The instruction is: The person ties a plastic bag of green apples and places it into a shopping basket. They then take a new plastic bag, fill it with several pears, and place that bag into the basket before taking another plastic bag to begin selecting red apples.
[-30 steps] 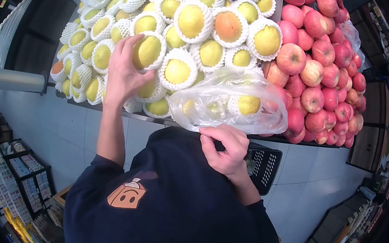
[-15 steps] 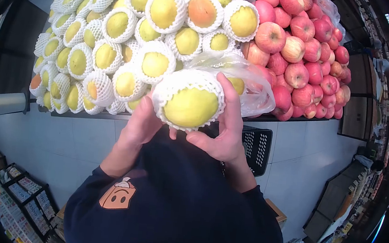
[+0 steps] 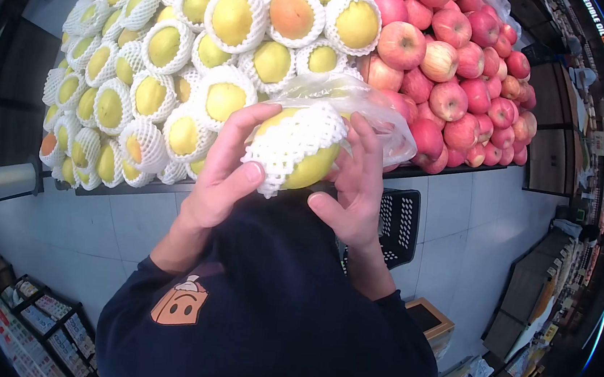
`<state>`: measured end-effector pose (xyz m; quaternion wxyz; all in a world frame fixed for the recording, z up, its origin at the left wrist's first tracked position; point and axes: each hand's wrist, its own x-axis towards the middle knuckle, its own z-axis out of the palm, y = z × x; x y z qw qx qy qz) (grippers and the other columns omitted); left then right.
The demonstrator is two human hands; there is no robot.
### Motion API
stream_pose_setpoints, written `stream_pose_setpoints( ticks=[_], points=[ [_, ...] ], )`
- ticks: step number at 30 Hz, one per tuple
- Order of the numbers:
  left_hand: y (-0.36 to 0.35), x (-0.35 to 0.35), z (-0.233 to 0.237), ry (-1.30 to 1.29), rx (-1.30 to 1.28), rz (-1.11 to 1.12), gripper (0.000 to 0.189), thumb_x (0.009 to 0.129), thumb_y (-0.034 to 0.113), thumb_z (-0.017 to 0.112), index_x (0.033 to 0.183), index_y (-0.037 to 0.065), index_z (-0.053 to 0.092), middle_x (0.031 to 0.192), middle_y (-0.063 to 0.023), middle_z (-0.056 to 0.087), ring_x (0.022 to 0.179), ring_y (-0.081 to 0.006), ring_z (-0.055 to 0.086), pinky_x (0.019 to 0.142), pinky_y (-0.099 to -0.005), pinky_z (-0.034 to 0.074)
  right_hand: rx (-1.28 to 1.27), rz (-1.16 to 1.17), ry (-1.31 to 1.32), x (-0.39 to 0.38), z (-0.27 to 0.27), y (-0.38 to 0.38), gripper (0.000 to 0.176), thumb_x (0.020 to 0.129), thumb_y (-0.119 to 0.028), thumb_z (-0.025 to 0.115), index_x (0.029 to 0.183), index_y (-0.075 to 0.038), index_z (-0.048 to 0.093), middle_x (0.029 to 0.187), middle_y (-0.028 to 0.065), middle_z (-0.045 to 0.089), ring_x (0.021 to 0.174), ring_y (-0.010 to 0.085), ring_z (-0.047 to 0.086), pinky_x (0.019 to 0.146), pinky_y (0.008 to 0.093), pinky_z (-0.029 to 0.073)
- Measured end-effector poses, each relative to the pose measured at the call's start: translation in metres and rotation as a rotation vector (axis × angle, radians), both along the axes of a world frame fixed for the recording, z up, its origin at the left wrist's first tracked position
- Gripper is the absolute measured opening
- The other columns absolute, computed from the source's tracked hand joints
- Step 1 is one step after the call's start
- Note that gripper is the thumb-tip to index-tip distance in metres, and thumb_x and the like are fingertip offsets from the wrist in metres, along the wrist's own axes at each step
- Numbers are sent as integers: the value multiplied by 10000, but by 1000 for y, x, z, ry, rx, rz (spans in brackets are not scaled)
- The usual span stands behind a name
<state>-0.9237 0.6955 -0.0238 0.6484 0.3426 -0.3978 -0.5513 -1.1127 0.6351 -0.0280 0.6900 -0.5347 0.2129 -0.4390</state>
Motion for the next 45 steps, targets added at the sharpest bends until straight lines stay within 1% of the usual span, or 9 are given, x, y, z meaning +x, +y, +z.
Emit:
stream_pose_setpoints(
  ticks=[3, 11, 16, 19, 28, 31, 36, 39, 45],
  points=[
    [-1, -11, -5, -202, -190, 40, 695, 834, 133, 745, 1420, 35, 386, 1523, -174, 299, 1282, -263, 483, 935, -339, 506, -163, 46, -18, 3, -1, 1, 1118, 728, -95, 856, 1555, -50, 105, 1515, 181, 319, 1360, 272, 416, 1088, 413, 404],
    [8, 15, 12, -699, -269, 167, 560, 763, 223, 820, 1234, 25, 591, 1337, -204, 540, 1204, -275, 548, 718, -312, 529, -206, -105, -53, -15, 0, 0, 1176, 639, -220, 881, 1538, -21, 150, 1451, 163, 387, 1327, 250, 445, 1100, 400, 389],
    [6, 31, 15, -1280, -34, 307, 340, 776, 191, 789, 1091, 78, 735, 1308, -173, 582, 1180, -341, 533, 914, -407, 478, 42, -349, -87, -46, 2, 1, 1114, 648, -440, 790, 1500, 16, 237, 1406, 166, 441, 1261, 256, 511, 1051, 394, 439],
    [4, 29, 9, -1390, -4, 218, 421, 786, 163, 775, 1188, 63, 701, 1340, -165, 564, 1158, -308, 549, 913, -385, 470, 9, -37, -369, -52, -3, -17, 1070, 666, -448, 678, 1503, 58, 244, 1457, 249, 414, 1307, 362, 489, 1091, 469, 417],
    [-3, 3, 19, -988, -223, 267, 725, 699, -37, 668, 1396, -67, 467, 1309, -246, 544, 1183, -374, 566, 1014, -396, 438, 121, 170, 86, -20, 32, -38, 928, 735, -448, 763, 1400, 97, 413, 1297, 165, 556, 1204, 229, 544, 1021, 349, 431],
    [-2, -3, 30, -1057, -317, 274, 731, 701, -78, 645, 1406, -41, 455, 1350, -275, 507, 1202, -435, 565, 988, -392, 474, -84, 235, 433, -15, 28, -70, 816, 796, -432, 740, 1367, 83, 469, 1258, 166, 582, 1190, 227, 551, 1004, 352, 439],
    [-1, -2, 22, -1099, -401, 339, 782, 668, -90, 583, 1430, -75, 408, 1397, -295, 469, 1292, -461, 490, 1064, -422, 416, -667, 97, 1148, 15, 35, -63, 764, 716, -434, 778, 1275, 32, 544, 1200, 291, 609, 1063, 424, 621, 927, 465, 488],
    [1, 0, 21, -1057, -383, 377, 814, 643, -91, 541, 1443, -78, 394, 1415, -300, 453, 1324, -455, 463, 1102, -436, 374, -934, 11, 1098, 25, 20, -54, 776, 680, -439, 807, 1247, 23, 549, 1140, 262, 633, 1008, 392, 649, 887, 479, 507],
    [-3, 5, 18, -1034, -393, 477, 828, 615, -67, 502, 1435, -107, 397, 1439, -310, 436, 1335, -450, 454, 1128, -448, 338, -618, 196, 1387, 44, 26, -54, 806, 697, -373, 815, 1358, -71, 466, 1191, 230, 605, 1126, 395, 582, 969, 488, 466]
  ],
)
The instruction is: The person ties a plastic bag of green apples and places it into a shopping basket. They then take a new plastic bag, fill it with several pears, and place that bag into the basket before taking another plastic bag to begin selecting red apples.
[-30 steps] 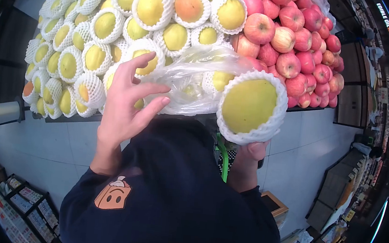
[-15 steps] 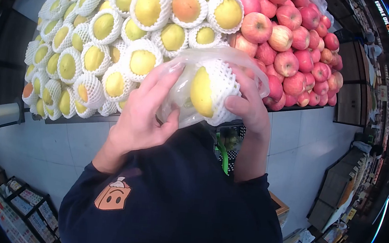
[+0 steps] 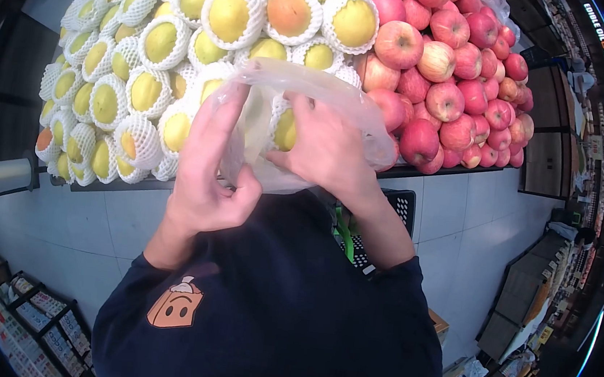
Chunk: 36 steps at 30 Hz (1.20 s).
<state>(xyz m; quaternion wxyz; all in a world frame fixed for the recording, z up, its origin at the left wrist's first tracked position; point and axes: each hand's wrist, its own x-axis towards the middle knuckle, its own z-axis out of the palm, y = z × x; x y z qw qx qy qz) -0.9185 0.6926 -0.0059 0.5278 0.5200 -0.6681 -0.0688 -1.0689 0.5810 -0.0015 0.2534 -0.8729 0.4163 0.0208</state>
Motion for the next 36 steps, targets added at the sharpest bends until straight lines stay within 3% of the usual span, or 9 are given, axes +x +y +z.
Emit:
stream_pose_setpoints(
  ticks=[3, 7, 11, 16, 18, 23, 26, 30, 36],
  points=[
    [-4, 5, 5, 13, -37, -8, 853, 618, -20, 493, 1453, -128, 356, 1474, -309, 407, 1387, -412, 405, 1164, -451, 273, -363, 113, -324, -7, -61, -8, 777, 732, -373, 801, 1359, -53, 471, 1225, 232, 603, 1149, 395, 574, 984, 485, 456],
    [-8, 9, 5, 16, -71, -8, 841, 613, 21, 502, 1438, -108, 409, 1493, -306, 387, 1430, -418, 348, 1187, -465, 222, -307, 142, -280, 8, -66, -26, 723, 755, -369, 787, 1330, -24, 517, 1237, 227, 607, 1182, 387, 557, 1008, 469, 439],
    [3, 6, 25, -118, -65, 191, 658, 636, 43, 616, 1290, -27, 603, 1395, -299, 467, 1086, -353, 594, 945, -394, 469, -296, 128, -338, -8, -36, -16, 718, 724, -333, 811, 1314, -23, 545, 1257, 198, 602, 1175, 362, 565, 994, 449, 450],
    [25, 13, 29, -34, -304, 60, 406, 673, 138, 722, 1065, 35, 719, 1205, -201, 574, 698, -172, 541, 609, -284, 461, -344, 166, -236, -37, 24, 9, 669, 753, -262, 791, 1328, -36, 534, 1230, 179, 608, 1129, 356, 588, 948, 434, 470],
    [16, 2, 44, -102, -322, -63, 253, 705, 111, 713, 951, 60, 736, 974, -118, 658, 725, -237, 606, 602, -303, 491, -265, 203, -315, -46, 29, 10, 611, 791, -239, 761, 1328, -50, 538, 1215, 177, 610, 1118, 361, 591, 938, 428, 473],
    [-21, -5, 36, -264, 107, -58, 204, 867, 89, 652, 1059, 42, 704, 996, -154, 705, 825, -321, 690, 698, -397, 535, -227, 132, -237, -56, 32, 10, 507, 845, -199, 713, 1307, -67, 551, 1158, 165, 632, 1082, 342, 612, 891, 426, 494],
    [-25, -3, 31, -260, 505, 85, 287, 839, 53, 679, 1125, 60, 688, 1036, -140, 706, 858, -310, 694, 729, -376, 545, -334, 67, -239, -67, 24, 5, 482, 853, -204, 708, 1284, -56, 553, 1130, 153, 647, 1065, 335, 625, 854, 433, 512],
    [-30, 5, 12, -340, 582, 106, 795, 707, 127, 818, 1425, 127, 476, 1134, -152, 674, 914, -366, 675, 767, -432, 542, -118, -114, -219, -74, 21, -12, 554, 809, -213, 750, 1288, -44, 531, 1131, 158, 650, 1063, 350, 627, 832, 452, 528],
    [-37, 1, 3, -397, 727, 182, 951, 630, 151, 865, 1469, 158, 420, 1248, -171, 603, 1001, -394, 642, 818, -453, 536, -276, -47, -353, -67, -12, -19, 788, 694, -162, 803, 1392, -53, 454, 1083, 162, 647, 902, 312, 640, 770, 417, 525]
  ],
)
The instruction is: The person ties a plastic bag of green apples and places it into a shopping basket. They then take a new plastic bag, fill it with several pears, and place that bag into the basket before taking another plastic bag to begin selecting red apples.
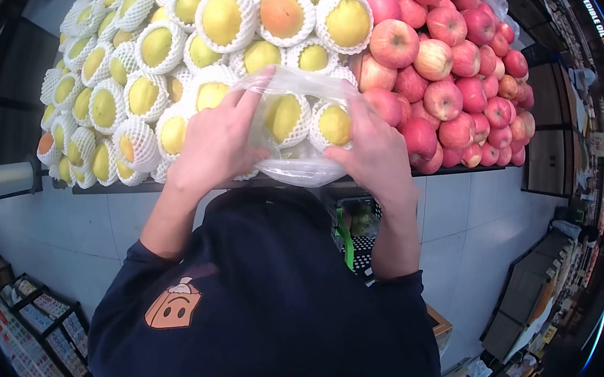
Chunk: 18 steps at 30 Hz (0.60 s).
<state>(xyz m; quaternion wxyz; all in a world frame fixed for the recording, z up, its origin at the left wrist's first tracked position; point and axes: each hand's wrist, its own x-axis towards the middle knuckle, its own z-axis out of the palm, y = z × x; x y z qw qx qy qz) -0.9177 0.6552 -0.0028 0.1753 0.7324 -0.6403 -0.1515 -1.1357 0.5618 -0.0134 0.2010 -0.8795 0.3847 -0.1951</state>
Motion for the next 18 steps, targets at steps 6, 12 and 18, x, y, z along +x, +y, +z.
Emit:
stream_pose_setpoints(
  ticks=[6, 12, 18],
  points=[
    [6, 11, -15, 36, -206, -17, 664, 658, 87, 851, 1280, 116, 620, 1209, -128, 631, 729, -274, 677, 666, -389, 544, 13, 31, 71, 1, -1, -1, 711, 696, -131, 811, 1340, -52, 520, 1176, 159, 637, 1071, 336, 631, 861, 438, 530],
    [18, 6, -16, 357, -557, -175, 329, 724, -26, 774, 1037, 62, 722, 1034, -69, 667, 556, -97, 556, 481, -236, 441, 75, -3, -189, 8, 5, 10, 499, 747, -103, 784, 1221, -94, 631, 1039, 92, 637, 940, 252, 639, 806, 374, 528],
    [42, 5, -30, 548, -620, -108, 237, 748, -99, 695, 959, 8, 706, 895, -72, 654, 576, -51, 520, 480, -195, 381, -307, -84, -431, 18, -21, 11, 310, 762, -38, 752, 1065, -73, 694, 991, 88, 632, 886, 254, 632, 768, 353, 514]
  ],
)
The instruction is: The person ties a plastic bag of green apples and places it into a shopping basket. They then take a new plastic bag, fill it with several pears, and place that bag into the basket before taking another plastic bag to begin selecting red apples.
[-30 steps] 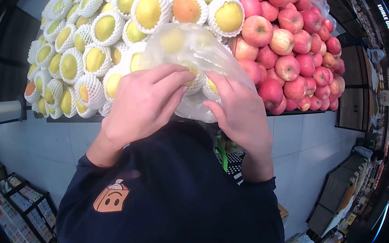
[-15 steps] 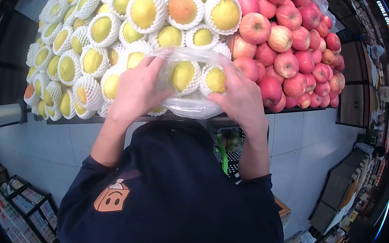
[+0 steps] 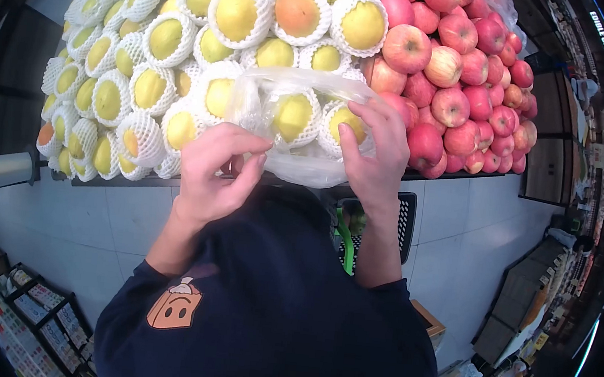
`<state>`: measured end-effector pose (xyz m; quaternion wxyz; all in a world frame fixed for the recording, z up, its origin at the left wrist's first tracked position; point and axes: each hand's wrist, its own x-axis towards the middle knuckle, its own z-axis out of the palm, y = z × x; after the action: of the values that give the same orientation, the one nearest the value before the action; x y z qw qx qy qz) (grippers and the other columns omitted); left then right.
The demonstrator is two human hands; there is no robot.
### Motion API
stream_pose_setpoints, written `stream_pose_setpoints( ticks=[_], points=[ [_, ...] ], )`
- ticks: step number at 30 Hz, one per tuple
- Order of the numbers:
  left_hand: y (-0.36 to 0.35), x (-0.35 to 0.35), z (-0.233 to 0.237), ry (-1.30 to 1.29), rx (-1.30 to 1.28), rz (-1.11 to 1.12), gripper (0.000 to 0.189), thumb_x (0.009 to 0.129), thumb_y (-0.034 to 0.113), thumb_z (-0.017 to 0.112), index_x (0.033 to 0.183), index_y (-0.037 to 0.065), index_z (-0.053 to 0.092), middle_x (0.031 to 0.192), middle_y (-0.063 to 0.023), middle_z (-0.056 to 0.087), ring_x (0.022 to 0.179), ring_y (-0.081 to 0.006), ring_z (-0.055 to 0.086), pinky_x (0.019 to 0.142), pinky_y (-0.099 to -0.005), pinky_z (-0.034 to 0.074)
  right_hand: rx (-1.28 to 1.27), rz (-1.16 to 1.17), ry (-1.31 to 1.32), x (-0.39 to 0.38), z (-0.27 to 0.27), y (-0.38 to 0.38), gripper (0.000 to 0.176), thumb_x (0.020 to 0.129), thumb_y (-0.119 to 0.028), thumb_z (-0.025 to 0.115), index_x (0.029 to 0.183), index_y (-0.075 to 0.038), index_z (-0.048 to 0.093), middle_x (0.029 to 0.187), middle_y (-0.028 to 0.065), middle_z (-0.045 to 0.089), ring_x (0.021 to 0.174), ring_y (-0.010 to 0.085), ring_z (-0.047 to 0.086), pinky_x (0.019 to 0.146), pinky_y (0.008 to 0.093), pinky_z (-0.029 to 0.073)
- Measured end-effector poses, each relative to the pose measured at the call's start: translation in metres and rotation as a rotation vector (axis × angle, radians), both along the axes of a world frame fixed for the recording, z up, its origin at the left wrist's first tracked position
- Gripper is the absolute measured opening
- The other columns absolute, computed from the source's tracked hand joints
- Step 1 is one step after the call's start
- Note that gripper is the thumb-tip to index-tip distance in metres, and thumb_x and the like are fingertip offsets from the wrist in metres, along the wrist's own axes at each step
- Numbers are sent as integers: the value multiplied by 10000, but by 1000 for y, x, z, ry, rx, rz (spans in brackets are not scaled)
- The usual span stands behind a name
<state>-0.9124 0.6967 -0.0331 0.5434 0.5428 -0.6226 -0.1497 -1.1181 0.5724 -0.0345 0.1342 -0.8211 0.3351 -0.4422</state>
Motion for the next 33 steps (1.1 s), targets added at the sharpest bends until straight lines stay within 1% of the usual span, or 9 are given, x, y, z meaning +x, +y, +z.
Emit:
stream_pose_setpoints(
  ticks=[3, 6, 12, 15, 18, 21, 25, 31, 33],
  points=[
    [10, -4, -7, 88, 52, 13, 230, 756, -102, 689, 961, 3, 705, 878, -73, 650, 586, -64, 535, 484, -201, 397, -72, -1, -53, 4, -7, 10, 295, 741, 8, 751, 1023, -57, 695, 972, 97, 629, 867, 262, 631, 760, 371, 512],
    [18, 0, -15, 62, 67, 20, 223, 762, -99, 688, 959, 2, 705, 863, -78, 650, 585, -72, 542, 489, -205, 410, -99, 29, -171, 15, -5, 30, 288, 729, 52, 740, 998, -35, 690, 924, 103, 648, 817, 245, 652, 713, 355, 528],
    [42, 24, -24, 69, 40, 114, 206, 759, -93, 694, 943, 0, 706, 844, -75, 651, 588, -89, 558, 497, -208, 427, 88, 289, -245, 47, -16, 74, 237, 722, 87, 705, 929, -26, 691, 765, 89, 678, 624, 217, 661, 559, 296, 525],
    [59, 50, -29, -82, -102, 263, 237, 740, -67, 722, 966, 1, 702, 894, -96, 657, 697, -149, 607, 620, -261, 493, 124, 390, -227, 67, -26, 84, 222, 740, 104, 680, 926, -17, 688, 729, 88, 667, 583, 186, 624, 539, 284, 487],
    [75, 80, -29, -280, -144, 494, 371, 709, -11, 772, 1069, 21, 687, 1082, -149, 634, 958, -247, 623, 849, -358, 506, 142, 400, -192, 83, -36, 93, 207, 734, 77, 694, 917, -22, 687, 710, 77, 658, 559, 195, 619, 521, 298, 478],
    [82, 97, -33, -298, 18, 618, 528, 645, 72, 826, 1149, 57, 668, 1269, -164, 555, 1206, -354, 518, 1005, -455, 428, 170, 378, -153, 94, -41, 103, 211, 736, 81, 692, 918, -25, 687, 707, 80, 654, 561, 199, 620, 527, 298, 482],
    [91, 113, -52, -369, 202, 540, 720, 653, 83, 832, 1325, 83, 574, 1424, -166, 464, 1332, -399, 429, 1085, -485, 378, 237, 326, -148, 107, -40, 118, 210, 744, 82, 688, 926, -24, 690, 710, 85, 657, 574, 204, 633, 538, 299, 492],
    [90, 114, -58, -252, 197, 536, 710, 672, 40, 807, 1338, 84, 566, 1479, -197, 413, 1354, -409, 400, 1092, -499, 366, 329, 265, -131, 110, -46, 140, 210, 757, 80, 685, 939, -24, 698, 726, 88, 666, 585, 200, 644, 546, 299, 500],
    [88, 112, -60, -309, 192, 563, 711, 676, 34, 795, 1344, 79, 554, 1476, -200, 412, 1344, -396, 418, 1094, -484, 372, 353, 253, -113, 108, -48, 144, 209, 763, 74, 689, 944, -30, 701, 731, 86, 666, 584, 197, 641, 547, 299, 500]
  ],
)
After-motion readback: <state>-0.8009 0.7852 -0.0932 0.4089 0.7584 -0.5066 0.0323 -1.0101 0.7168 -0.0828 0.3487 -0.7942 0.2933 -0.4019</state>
